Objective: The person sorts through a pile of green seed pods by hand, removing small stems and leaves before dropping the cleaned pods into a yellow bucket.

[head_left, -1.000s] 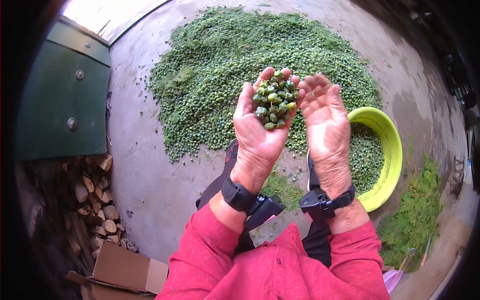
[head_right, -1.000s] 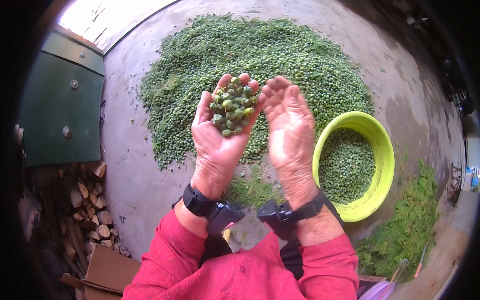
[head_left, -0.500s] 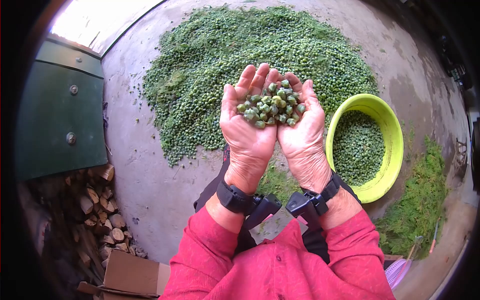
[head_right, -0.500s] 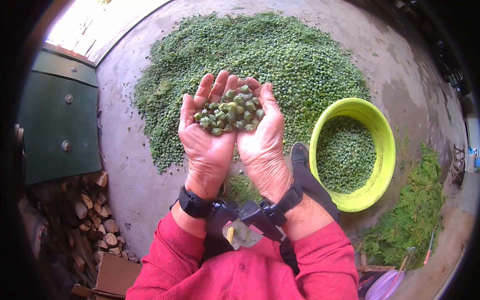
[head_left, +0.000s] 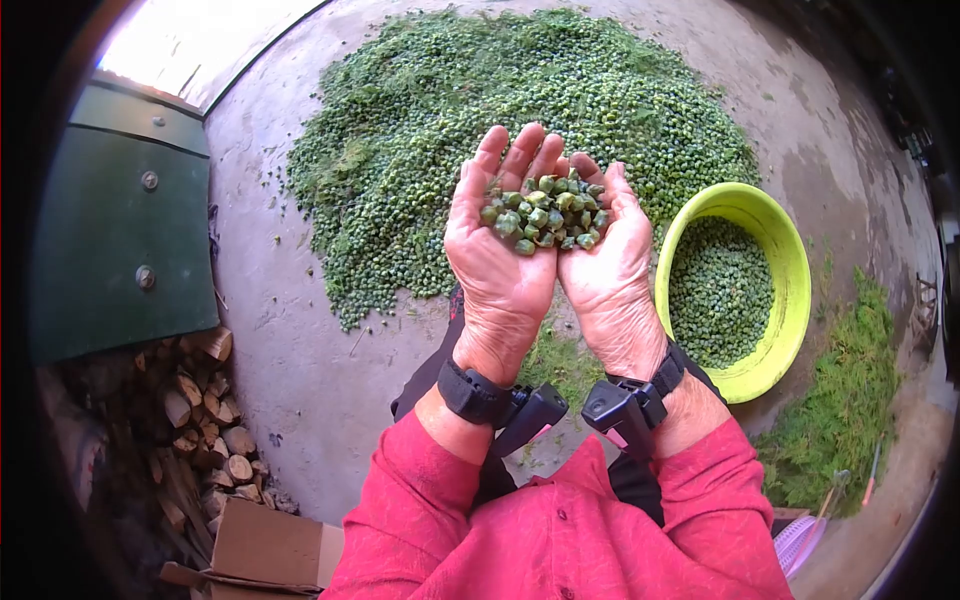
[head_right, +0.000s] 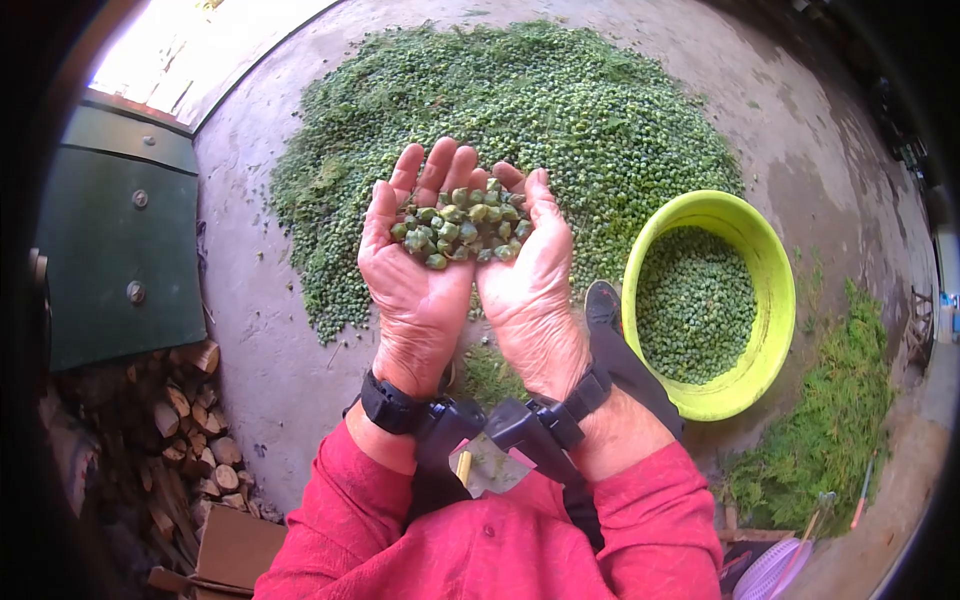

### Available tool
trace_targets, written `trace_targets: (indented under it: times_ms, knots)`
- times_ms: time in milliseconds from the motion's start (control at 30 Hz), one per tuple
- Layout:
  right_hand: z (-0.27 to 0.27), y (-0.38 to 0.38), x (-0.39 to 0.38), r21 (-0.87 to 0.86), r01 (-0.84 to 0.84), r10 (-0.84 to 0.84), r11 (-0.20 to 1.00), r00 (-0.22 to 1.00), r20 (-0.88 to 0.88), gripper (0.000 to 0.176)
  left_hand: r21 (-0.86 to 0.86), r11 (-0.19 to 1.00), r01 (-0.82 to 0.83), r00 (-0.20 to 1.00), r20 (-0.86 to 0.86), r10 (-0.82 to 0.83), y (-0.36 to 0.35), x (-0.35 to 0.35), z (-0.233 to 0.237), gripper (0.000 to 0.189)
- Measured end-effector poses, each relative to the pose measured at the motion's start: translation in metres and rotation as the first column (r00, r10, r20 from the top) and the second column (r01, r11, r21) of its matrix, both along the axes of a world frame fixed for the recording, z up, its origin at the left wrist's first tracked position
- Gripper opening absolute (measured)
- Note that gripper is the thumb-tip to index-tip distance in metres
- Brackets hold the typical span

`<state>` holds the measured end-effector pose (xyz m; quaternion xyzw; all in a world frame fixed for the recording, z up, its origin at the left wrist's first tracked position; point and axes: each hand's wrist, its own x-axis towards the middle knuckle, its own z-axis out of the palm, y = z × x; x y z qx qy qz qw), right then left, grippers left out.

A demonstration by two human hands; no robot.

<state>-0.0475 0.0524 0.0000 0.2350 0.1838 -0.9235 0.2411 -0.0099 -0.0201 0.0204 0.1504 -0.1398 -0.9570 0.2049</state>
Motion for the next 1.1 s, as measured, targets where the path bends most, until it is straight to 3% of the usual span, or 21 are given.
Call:
trace_targets:
  times_ms: [133, 233, 333, 633, 1100]
  knots:
    - [0.001, -0.003, 0.005, -0.002, 0.006, -0.006, 1.000, 1.000, 0.000, 0.034, 0.074, 0.997, 0.013, 1.000, -0.003, -0.013, -0.006, 0.005, -0.011, 0.034]
    - [-0.001, -0.005, 0.006, 0.019, 0.013, -0.013, 1.000, 0.999, 0.052, 0.034, 0.167, 0.984, -0.057, 0.993, 0.115, 0.038, -0.007, 0.002, -0.012, 0.035]
    - [-0.006, -0.006, 0.008, -0.012, 0.032, -0.032, 0.999, 0.999, 0.041, 0.034, 0.211, 0.976, -0.050, 0.998, 0.058, 0.039, -0.010, 0.001, -0.021, 0.035]
    - [-0.009, -0.008, 0.011, 0.001, -0.009, 0.009, 1.000, 0.996, 0.092, 0.034, 0.102, 0.993, -0.061, 0.998, 0.036, 0.057, -0.003, 0.005, -0.008, 0.031]
    - [-0.012, 0.010, 0.010, -0.100, -0.044, 0.058, 0.994, 0.988, 0.140, 0.032, 0.242, 0.965, 0.099, 0.994, -0.077, -0.083, 0.009, 0.009, -0.004, 0.032]
